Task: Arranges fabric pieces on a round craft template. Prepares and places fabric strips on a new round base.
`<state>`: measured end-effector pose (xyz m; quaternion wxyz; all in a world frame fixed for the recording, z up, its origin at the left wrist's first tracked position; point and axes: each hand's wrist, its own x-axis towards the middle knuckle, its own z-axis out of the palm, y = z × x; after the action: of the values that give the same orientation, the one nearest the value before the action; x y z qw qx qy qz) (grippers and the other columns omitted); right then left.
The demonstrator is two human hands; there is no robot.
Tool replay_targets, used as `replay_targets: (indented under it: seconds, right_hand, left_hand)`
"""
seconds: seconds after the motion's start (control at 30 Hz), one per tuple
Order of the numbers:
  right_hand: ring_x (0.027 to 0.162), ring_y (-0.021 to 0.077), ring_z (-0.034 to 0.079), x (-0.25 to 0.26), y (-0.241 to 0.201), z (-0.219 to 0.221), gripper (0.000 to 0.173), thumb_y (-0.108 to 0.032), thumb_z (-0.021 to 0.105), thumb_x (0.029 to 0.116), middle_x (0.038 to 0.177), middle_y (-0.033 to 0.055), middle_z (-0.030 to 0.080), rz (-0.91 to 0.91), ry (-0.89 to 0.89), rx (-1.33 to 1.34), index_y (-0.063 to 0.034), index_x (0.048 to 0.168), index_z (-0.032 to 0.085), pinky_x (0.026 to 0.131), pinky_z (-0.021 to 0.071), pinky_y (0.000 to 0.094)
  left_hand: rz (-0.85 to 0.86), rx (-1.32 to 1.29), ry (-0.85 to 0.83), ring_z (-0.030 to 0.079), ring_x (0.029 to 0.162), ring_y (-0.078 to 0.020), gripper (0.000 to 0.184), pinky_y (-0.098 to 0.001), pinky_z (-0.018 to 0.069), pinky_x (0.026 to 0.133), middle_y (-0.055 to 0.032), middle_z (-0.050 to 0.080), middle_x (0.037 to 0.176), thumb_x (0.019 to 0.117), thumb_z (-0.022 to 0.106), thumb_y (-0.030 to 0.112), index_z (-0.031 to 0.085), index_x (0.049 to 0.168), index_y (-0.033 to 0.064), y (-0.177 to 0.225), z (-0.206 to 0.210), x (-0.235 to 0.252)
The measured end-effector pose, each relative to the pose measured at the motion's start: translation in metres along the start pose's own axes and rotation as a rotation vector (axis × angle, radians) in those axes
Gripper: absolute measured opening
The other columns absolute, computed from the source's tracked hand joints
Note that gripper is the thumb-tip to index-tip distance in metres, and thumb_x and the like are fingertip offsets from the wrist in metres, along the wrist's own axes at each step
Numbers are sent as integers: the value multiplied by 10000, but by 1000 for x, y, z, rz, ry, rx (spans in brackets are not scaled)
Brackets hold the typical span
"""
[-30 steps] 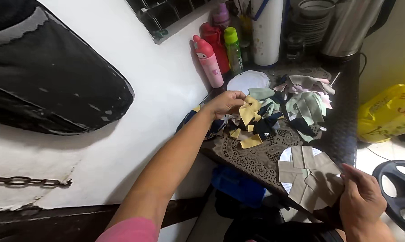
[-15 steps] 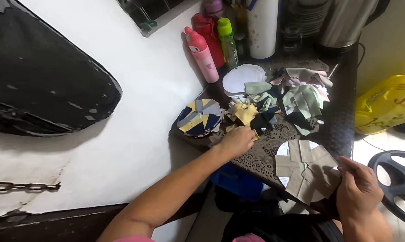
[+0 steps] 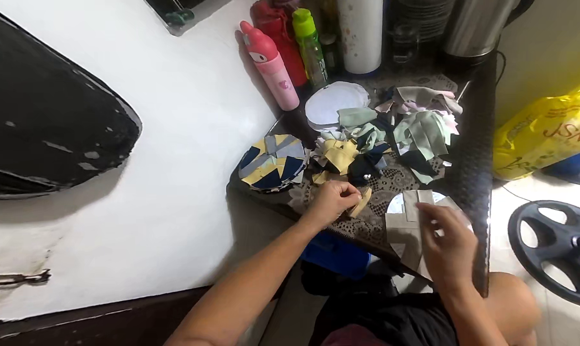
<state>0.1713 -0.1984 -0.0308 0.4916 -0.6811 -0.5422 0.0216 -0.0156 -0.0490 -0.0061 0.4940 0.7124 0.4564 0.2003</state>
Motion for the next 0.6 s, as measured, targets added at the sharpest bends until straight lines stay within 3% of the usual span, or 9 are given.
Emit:
replay_targets:
  seconds: [0.07, 0.17, 0.3, 0.6]
  right_hand:
    - [794, 215, 715, 12, -20, 17, 203, -90, 598, 970, 926, 146, 736, 83, -140, 65, 8, 1043, 760, 713, 589, 355]
    - [819, 118, 704, 27, -35, 35, 190, -148, 635, 983, 936, 90, 744, 269, -268, 219, -9, 1055, 743, 765, 573, 282]
    - [765, 4, 675, 31, -41, 48, 136, -162, 698, 946, 872, 11, 732, 383, -288, 346, -40, 1000, 723, 725, 551, 184]
    - [693, -6, 660, 31, -40, 57, 98, -102, 661, 939, 801, -7, 726, 440, -277, 382, -48, 939, 742, 669, 541, 186]
  left_hand:
    - [-57, -197, 16, 662, 763, -40, 63, -220, 566, 751, -6, 692, 829, 962, 672, 45, 706, 936, -2, 6, 6, -6]
    - [-96, -331, 19, 672, 755, -59, 68, -228, 580, 743, -5, 687, 812, 969, 650, 14, 687, 914, -1, 14, 10, -12]
    - [-66, -378, 37, 673, 759, -53, 90, -227, 577, 747, 6, 689, 794, 962, 650, 8, 695, 884, 12, 14, 10, -15]
    - [-74, -444, 53, 683, 726, -69, 122, -233, 590, 712, -10, 693, 778, 965, 637, -14, 682, 853, 5, 10, 10, -14]
